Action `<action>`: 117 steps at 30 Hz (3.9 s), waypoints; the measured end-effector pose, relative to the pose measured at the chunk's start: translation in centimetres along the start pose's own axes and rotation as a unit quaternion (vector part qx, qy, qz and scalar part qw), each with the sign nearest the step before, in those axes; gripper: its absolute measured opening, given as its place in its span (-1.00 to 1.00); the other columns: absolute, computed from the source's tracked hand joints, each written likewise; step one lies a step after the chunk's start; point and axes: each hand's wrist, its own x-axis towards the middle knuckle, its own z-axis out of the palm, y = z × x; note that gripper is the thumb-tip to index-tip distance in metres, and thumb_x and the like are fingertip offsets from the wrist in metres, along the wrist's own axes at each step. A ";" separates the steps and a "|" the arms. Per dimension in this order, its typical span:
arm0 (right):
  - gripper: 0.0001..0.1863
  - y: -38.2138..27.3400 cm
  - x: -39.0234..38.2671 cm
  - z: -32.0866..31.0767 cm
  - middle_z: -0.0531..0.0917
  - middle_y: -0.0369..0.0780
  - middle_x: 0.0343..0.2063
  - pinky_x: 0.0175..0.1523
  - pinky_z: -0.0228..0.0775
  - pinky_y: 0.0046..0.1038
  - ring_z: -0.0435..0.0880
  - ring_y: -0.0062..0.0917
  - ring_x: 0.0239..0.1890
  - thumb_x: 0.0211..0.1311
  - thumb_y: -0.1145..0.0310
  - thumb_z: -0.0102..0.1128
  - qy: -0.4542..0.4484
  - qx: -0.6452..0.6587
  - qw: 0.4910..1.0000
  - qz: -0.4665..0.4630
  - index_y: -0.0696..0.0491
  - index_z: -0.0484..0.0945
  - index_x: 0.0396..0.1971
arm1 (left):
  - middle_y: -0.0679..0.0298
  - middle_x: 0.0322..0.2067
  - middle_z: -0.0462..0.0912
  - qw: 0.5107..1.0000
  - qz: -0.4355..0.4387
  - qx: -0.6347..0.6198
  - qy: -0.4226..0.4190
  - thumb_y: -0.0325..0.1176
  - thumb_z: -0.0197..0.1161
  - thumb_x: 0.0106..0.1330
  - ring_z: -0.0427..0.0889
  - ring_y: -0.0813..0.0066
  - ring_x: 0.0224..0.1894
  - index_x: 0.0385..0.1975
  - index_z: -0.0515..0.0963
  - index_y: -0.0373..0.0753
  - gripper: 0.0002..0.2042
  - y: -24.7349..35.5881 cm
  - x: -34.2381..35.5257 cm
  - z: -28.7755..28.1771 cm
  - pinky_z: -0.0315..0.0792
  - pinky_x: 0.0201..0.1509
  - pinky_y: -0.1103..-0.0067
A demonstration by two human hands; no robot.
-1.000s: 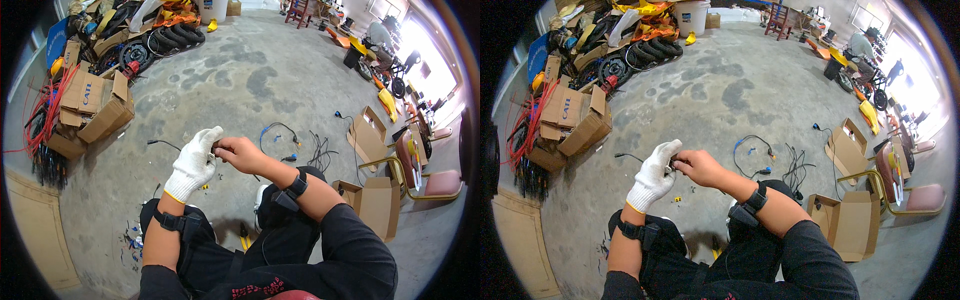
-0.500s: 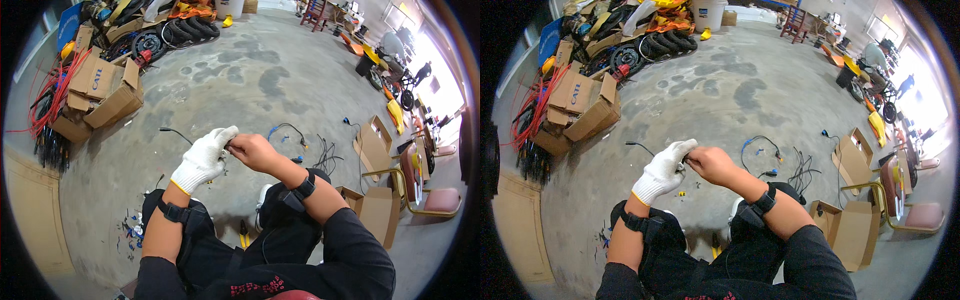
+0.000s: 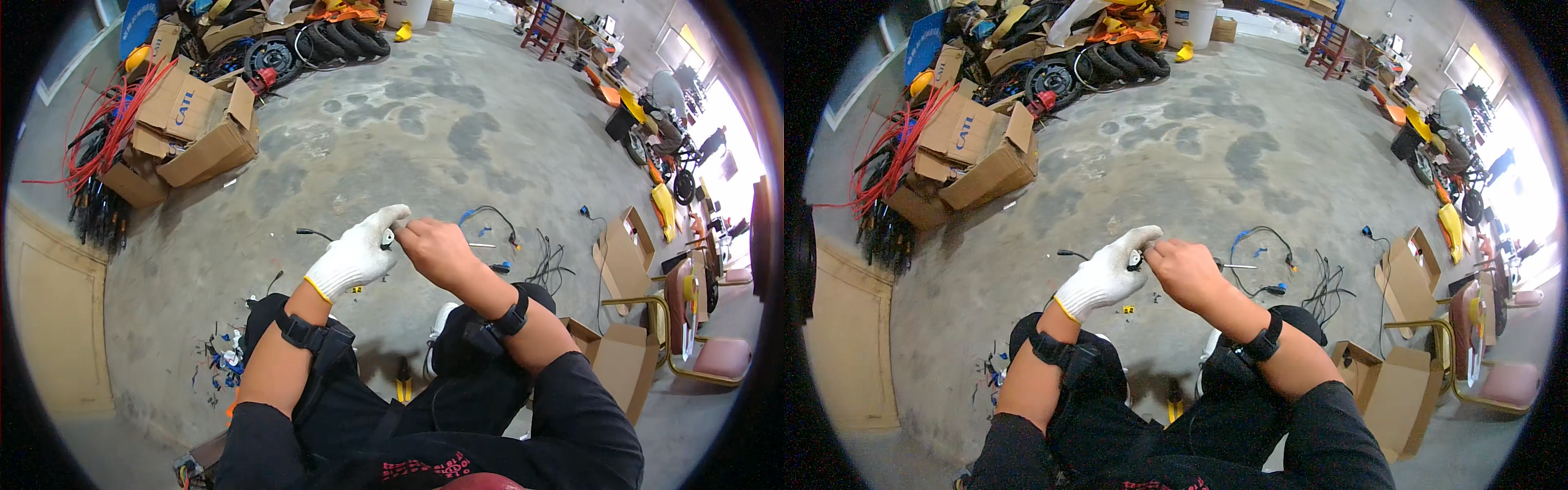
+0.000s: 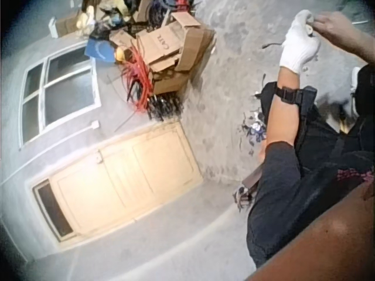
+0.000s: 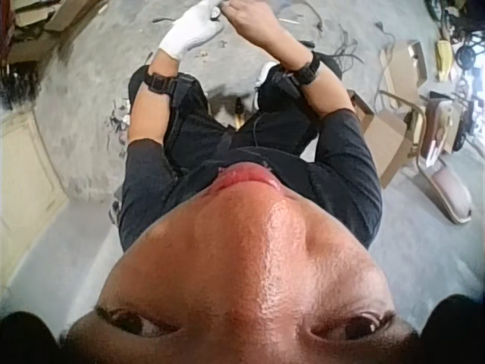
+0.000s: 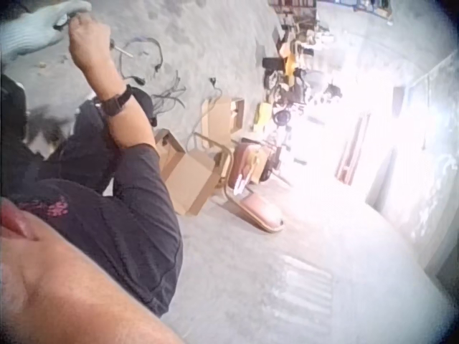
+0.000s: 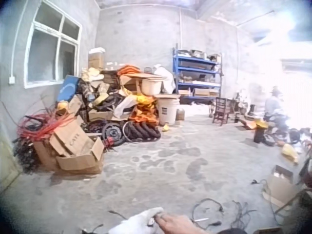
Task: Use a screwdriver to dismantle or repair a plastic component housing while seated on the floor.
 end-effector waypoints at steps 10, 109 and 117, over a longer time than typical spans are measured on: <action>-0.82 0.7 0.5 -1.4 0.68 -0.10 -0.50 -0.34 0.48 -0.39 0.67 -0.38 -0.51 0.29 0.35 0.24 -0.003 0.359 0.914 0.190 0.15 0.69 -0.26 | 0.05 0.05 0.54 0.957 0.249 0.055 0.139 -0.75 0.05 0.08 0.62 0.05 0.02 0.25 0.37 -0.15 -0.36 -1.3 0.5 0.6 0.57 0.03 0.38; -0.80 -0.8 1.3 -0.6 0.70 -0.10 -0.34 -0.23 0.50 -0.38 0.68 -0.41 -0.37 0.34 0.30 0.22 0.032 0.456 0.852 0.256 0.14 0.61 -0.22 | 0.03 0.09 0.50 0.968 0.200 -0.065 0.140 -0.65 0.19 0.15 0.59 0.13 0.04 0.39 0.21 -0.05 -0.26 -1.5 0.3 0.7 0.50 0.12 0.41; -0.79 0.2 0.6 -0.4 0.66 -0.05 -0.41 -0.24 0.48 -0.22 0.65 -0.15 -0.36 0.33 0.30 0.16 0.068 0.267 0.955 0.109 0.14 0.63 -0.24 | 0.01 0.04 0.51 0.943 0.272 0.101 0.165 -0.71 0.14 0.01 0.57 -0.09 -0.03 0.39 0.19 -0.02 -0.18 -1.1 0.2 0.0 0.53 0.00 0.27</action>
